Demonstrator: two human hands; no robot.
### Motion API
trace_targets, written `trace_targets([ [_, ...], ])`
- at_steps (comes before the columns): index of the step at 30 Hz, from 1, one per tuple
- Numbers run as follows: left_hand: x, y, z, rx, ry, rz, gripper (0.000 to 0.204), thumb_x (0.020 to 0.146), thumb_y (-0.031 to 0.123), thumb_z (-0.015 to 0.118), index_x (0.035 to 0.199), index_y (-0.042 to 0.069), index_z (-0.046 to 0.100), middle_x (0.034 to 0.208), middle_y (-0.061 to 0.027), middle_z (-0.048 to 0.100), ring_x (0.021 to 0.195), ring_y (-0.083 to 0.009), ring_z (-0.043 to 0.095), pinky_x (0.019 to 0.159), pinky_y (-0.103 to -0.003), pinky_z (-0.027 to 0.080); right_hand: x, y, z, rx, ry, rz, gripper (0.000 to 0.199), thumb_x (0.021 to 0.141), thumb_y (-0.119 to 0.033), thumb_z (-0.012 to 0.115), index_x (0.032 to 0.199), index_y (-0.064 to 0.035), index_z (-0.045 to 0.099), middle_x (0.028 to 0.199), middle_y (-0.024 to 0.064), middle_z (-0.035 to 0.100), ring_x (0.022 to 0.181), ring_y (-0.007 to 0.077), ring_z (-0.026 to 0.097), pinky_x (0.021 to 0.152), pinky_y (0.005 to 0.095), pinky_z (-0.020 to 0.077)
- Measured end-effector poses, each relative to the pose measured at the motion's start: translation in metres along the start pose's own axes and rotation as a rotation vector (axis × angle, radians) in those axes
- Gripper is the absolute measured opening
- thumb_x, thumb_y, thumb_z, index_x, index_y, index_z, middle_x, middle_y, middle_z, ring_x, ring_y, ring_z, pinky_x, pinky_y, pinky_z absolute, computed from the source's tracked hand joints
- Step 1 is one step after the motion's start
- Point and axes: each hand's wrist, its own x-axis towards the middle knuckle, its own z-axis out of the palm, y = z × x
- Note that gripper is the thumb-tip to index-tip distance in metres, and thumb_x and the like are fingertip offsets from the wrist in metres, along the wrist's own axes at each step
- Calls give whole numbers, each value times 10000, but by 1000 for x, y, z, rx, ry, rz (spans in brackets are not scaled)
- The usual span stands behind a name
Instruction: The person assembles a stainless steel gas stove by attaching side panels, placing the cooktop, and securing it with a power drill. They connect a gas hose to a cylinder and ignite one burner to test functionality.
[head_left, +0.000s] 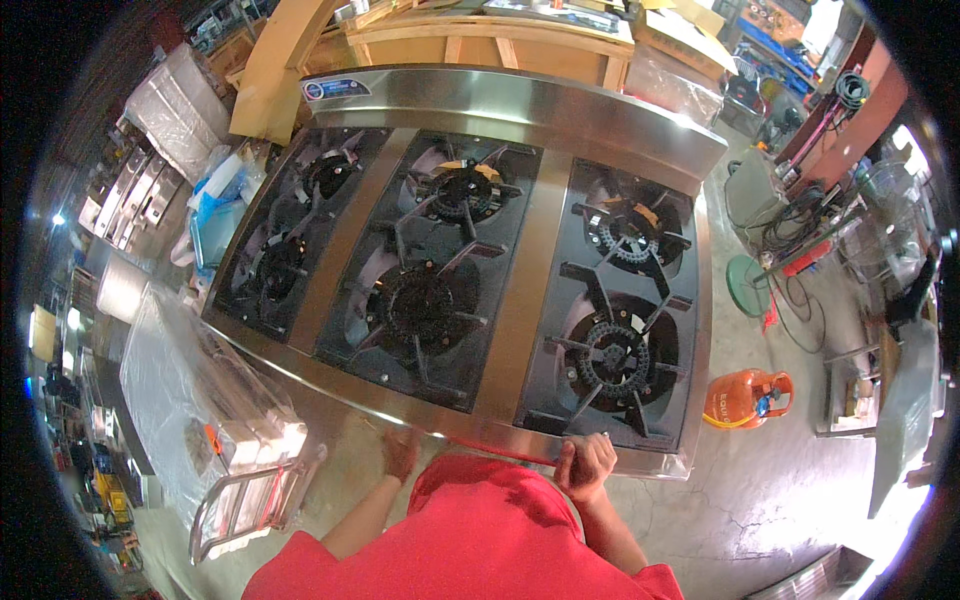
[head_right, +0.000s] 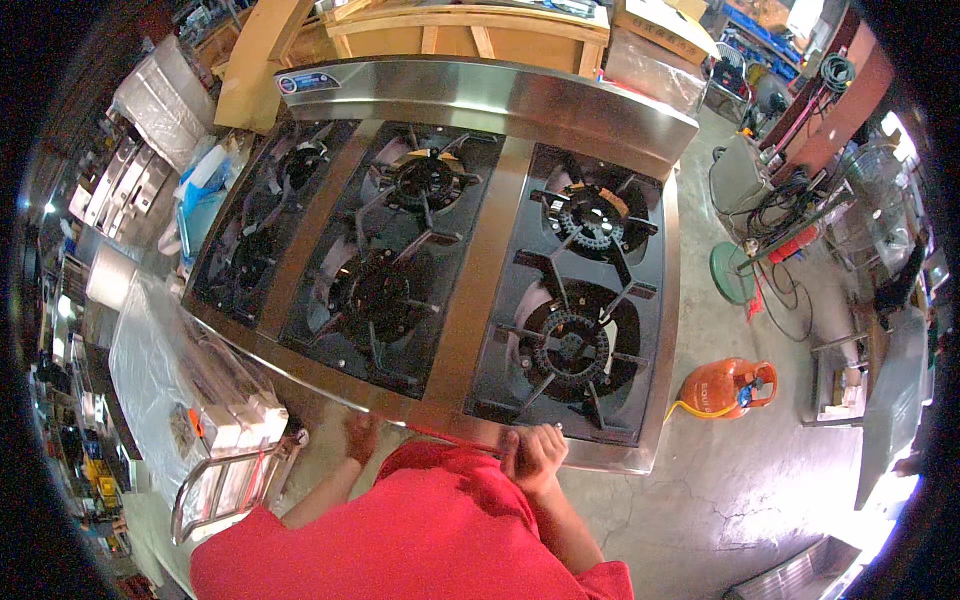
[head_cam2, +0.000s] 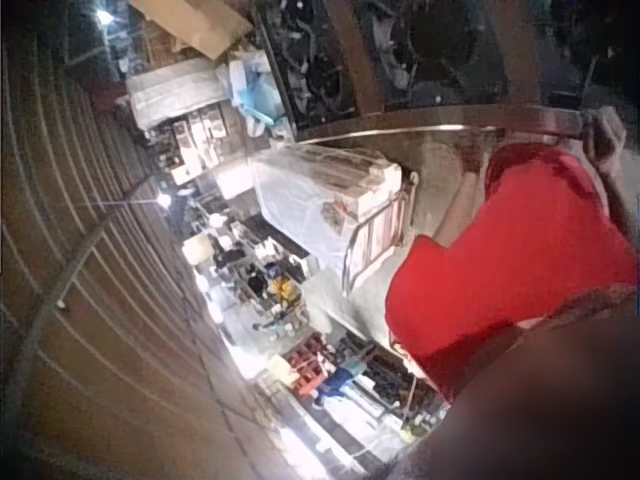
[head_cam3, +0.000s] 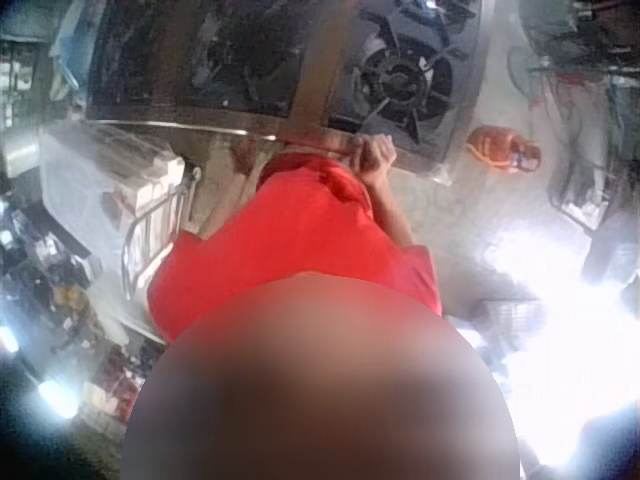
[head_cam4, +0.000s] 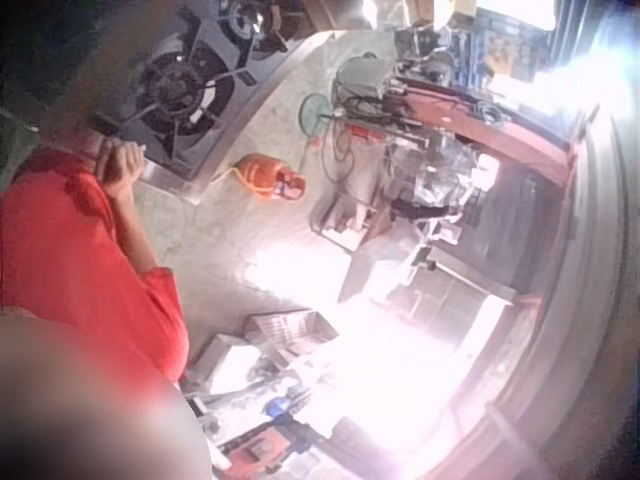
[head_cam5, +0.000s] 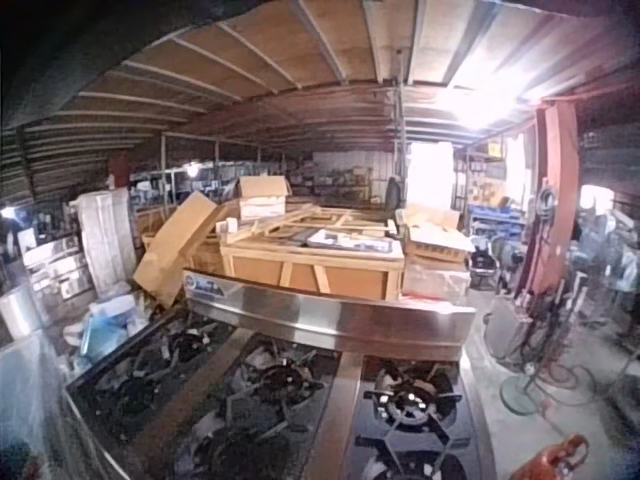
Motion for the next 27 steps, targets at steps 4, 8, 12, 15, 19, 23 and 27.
trace_targets([
  [4,-10,63,14,196,-471,-80,303,943,293,566,1082,25,593,1087,-184,626,1076,-404,527,950,-501,391,-2,0,-2,3,13,2,74,776,-20,651,773,-67,594,679,79,586,549,258,515,538,366,388],
  [8,4,63,13,-187,-252,8,232,888,184,621,1035,9,662,1021,-198,676,984,-335,631,841,-471,490,-5,2,-2,10,33,3,44,780,-34,641,783,-57,604,664,76,571,544,256,507,535,370,380],
  [12,12,65,18,-538,-381,-138,268,892,197,637,1060,-11,647,1114,-180,661,1054,-302,612,910,-447,494,-5,3,-1,4,16,-14,49,789,-43,626,752,-55,595,652,75,561,537,253,500,531,364,373],
  [15,8,89,21,-1172,-347,-541,275,902,213,641,1058,-14,646,1130,-170,654,1061,-299,606,927,-430,494,-5,4,-1,2,3,-14,58,763,-69,670,748,-83,617,657,55,564,544,235,501,530,353,370],
  [19,3,105,1,-273,-233,-393,242,907,227,646,1024,15,664,1068,-134,667,1020,-280,614,884,-428,502,-4,3,-3,0,-21,-22,58,765,-69,670,758,-86,616,662,50,569,545,230,500,530,353,368],
  [23,5,83,4,-148,-248,-197,243,922,226,615,1001,1,659,1008,-144,674,975,-293,621,849,-443,497,-2,3,-2,1,-14,-33,61,768,-65,669,764,-82,611,667,49,572,546,228,501,530,352,368],
  [27,1,58,34,-469,-194,-385,308,927,231,589,1025,-57,636,978,-186,669,961,-326,623,871,-455,481,-2,2,-2,-3,-12,-44,68,770,-66,673,758,-82,608,669,50,573,547,226,504,529,352,369],
])
